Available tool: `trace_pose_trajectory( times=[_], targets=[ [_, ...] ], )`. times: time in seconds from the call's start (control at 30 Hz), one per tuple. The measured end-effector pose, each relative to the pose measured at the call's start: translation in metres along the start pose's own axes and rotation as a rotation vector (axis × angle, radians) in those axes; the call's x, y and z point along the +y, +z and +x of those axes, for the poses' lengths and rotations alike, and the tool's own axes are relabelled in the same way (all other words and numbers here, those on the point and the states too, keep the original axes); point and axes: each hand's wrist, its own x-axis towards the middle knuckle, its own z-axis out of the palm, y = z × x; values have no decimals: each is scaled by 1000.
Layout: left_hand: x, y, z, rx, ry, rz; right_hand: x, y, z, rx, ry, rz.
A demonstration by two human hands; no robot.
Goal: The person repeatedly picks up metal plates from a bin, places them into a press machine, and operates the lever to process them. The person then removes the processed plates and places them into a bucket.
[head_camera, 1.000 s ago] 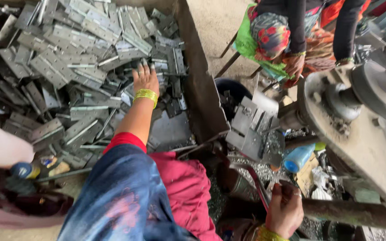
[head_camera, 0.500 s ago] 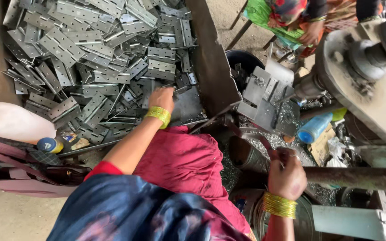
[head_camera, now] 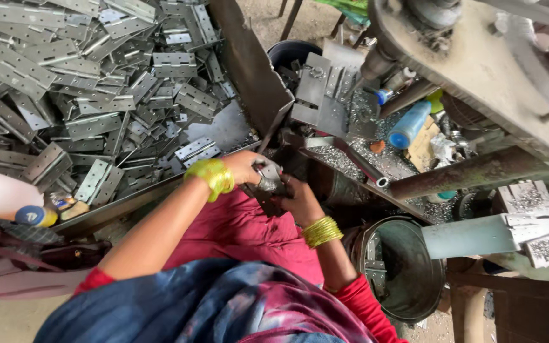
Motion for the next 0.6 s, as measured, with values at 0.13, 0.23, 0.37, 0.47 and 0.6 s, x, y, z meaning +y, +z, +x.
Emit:
trace_pose_trajectory(
  times=[0.13, 0.23, 0.37, 0.47, 0.6],
  targets=[
    [58, 5, 76, 75, 167, 513, -83, -51, 15, 420, -96, -1026],
    [82, 49, 134, 593, 565, 876, -119, -92, 13, 782, -385, -1411],
    [48, 104, 152, 709, 715, 1528, -109, -110, -14, 476, 244, -1299],
    [9, 119, 148, 751, 831, 1454, -75, -98, -39, 546, 207, -1253],
    [1, 119, 166, 738, 731, 1512, -42, -90, -50, 440, 369, -1112]
  ],
)
